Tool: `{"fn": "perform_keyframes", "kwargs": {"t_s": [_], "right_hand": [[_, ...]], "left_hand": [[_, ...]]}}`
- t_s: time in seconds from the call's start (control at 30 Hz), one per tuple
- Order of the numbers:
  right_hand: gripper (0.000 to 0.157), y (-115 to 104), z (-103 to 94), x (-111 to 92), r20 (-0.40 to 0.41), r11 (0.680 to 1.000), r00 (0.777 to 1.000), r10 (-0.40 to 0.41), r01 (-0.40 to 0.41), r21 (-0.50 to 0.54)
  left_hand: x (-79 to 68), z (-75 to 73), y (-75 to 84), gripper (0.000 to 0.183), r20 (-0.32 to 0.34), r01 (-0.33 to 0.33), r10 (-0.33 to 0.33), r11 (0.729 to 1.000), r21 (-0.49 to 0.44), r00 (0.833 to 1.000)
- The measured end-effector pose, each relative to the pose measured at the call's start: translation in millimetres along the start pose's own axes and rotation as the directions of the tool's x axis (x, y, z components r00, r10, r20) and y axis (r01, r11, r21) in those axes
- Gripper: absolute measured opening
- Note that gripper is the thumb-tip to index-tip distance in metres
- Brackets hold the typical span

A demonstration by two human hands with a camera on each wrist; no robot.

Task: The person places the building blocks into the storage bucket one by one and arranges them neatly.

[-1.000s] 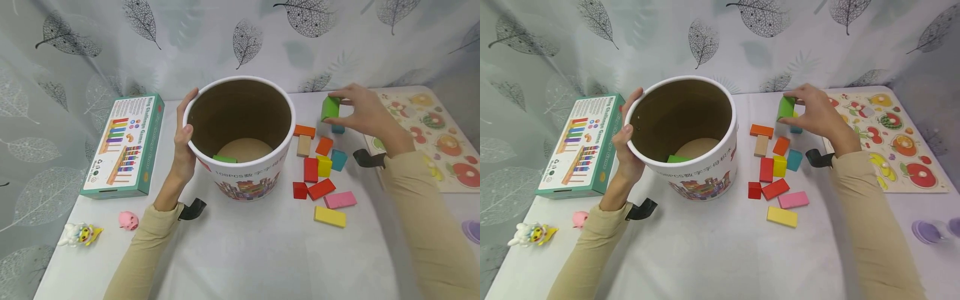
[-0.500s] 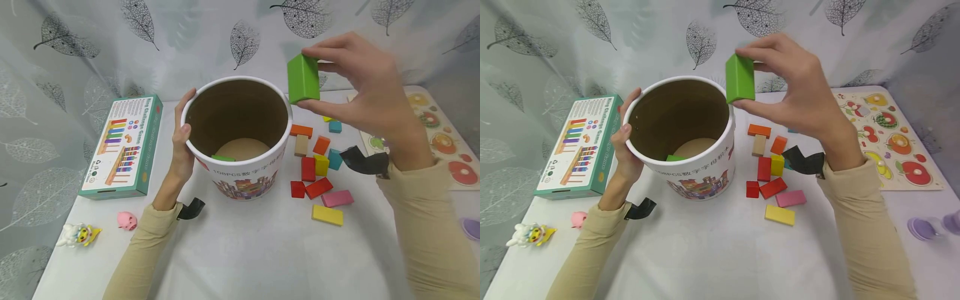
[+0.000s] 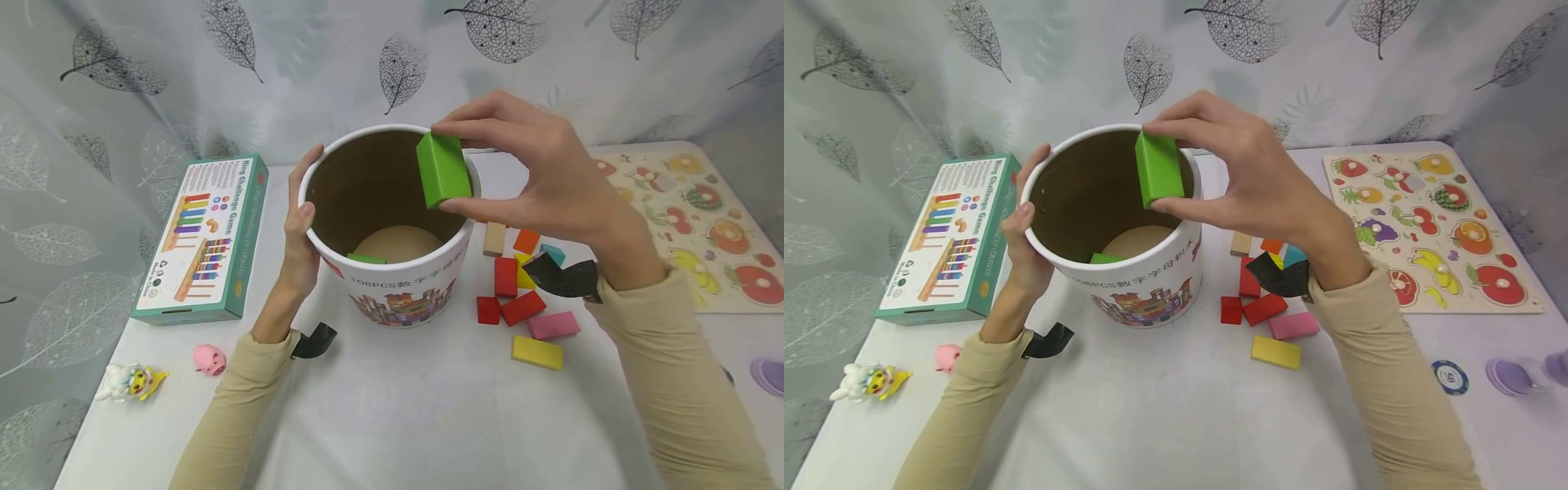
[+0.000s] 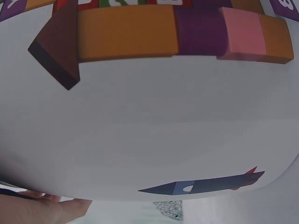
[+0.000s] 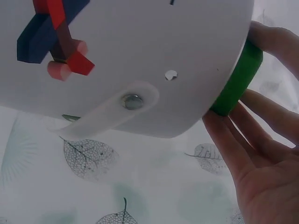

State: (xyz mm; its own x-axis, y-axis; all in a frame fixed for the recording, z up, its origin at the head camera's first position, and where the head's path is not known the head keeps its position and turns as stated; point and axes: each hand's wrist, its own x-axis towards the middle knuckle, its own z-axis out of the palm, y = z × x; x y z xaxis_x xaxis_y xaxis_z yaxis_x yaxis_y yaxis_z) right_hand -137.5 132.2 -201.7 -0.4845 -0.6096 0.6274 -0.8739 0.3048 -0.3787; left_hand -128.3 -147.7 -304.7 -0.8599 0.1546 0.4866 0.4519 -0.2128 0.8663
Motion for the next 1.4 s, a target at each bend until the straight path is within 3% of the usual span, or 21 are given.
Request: {"fn": "perform_keyframes", "kwargs": {"t_s": [0.43, 0.57, 0.77, 0.9, 1.03, 1.2, 1.3, 1.4], "right_hand": [[0.058, 1.0, -5.2, -10.3, -0.018, 0.997, 0.997, 0.073, -0.073, -0.013], [0.060, 5.9, -9.5, -21.6, -0.017, 0.988, 0.989, 0.146, -0.147, -0.051], [0.059, 24.7, -11.8, -49.6, 0.048, 0.968, 0.971, 0.236, -0.230, -0.105], [0.055, 43.6, -9.8, -79.8, 0.133, 0.930, 0.925, 0.357, -0.340, -0.138], [0.048, 64.0, -2.2, -112.8, 0.231, 0.870, 0.840, 0.491, -0.460, -0.179], [0.042, 82.5, 5.5, -143.0, 0.281, 0.811, 0.762, 0.584, -0.535, -0.235], [0.040, 89.5, 5.6, -151.4, 0.271, 0.784, 0.736, 0.620, -0.568, -0.250], [0.042, 94.7, 5.7, -153.0, 0.255, 0.777, 0.735, 0.628, -0.576, -0.254]], "left_hand": [[0.1, 0.1, 0.4, 0.084, 0.006, 0.004, -0.004, 1.000, -0.020, 1.000], [0.5, 0.9, 0.7, 0.084, 0.006, 0.005, -0.005, 1.000, -0.025, 1.000], [-0.4, 1.1, 0.8, 0.083, -0.005, 0.002, -0.002, 1.000, -0.016, 1.000], [-0.9, 1.4, 0.6, 0.083, -0.004, 0.003, -0.003, 1.000, -0.012, 1.000], [-0.9, 2.0, 0.3, 0.083, 0.001, 0.005, -0.005, 1.000, -0.013, 1.000], [-0.9, 2.8, 1.1, 0.082, 0.000, 0.006, -0.006, 1.000, -0.015, 1.000], [-0.6, 2.9, 1.8, 0.082, -0.004, 0.008, -0.008, 1.000, -0.019, 1.000], [-0.5, 2.9, 2.0, 0.082, -0.006, 0.007, -0.007, 1.000, -0.022, 1.000]]}}
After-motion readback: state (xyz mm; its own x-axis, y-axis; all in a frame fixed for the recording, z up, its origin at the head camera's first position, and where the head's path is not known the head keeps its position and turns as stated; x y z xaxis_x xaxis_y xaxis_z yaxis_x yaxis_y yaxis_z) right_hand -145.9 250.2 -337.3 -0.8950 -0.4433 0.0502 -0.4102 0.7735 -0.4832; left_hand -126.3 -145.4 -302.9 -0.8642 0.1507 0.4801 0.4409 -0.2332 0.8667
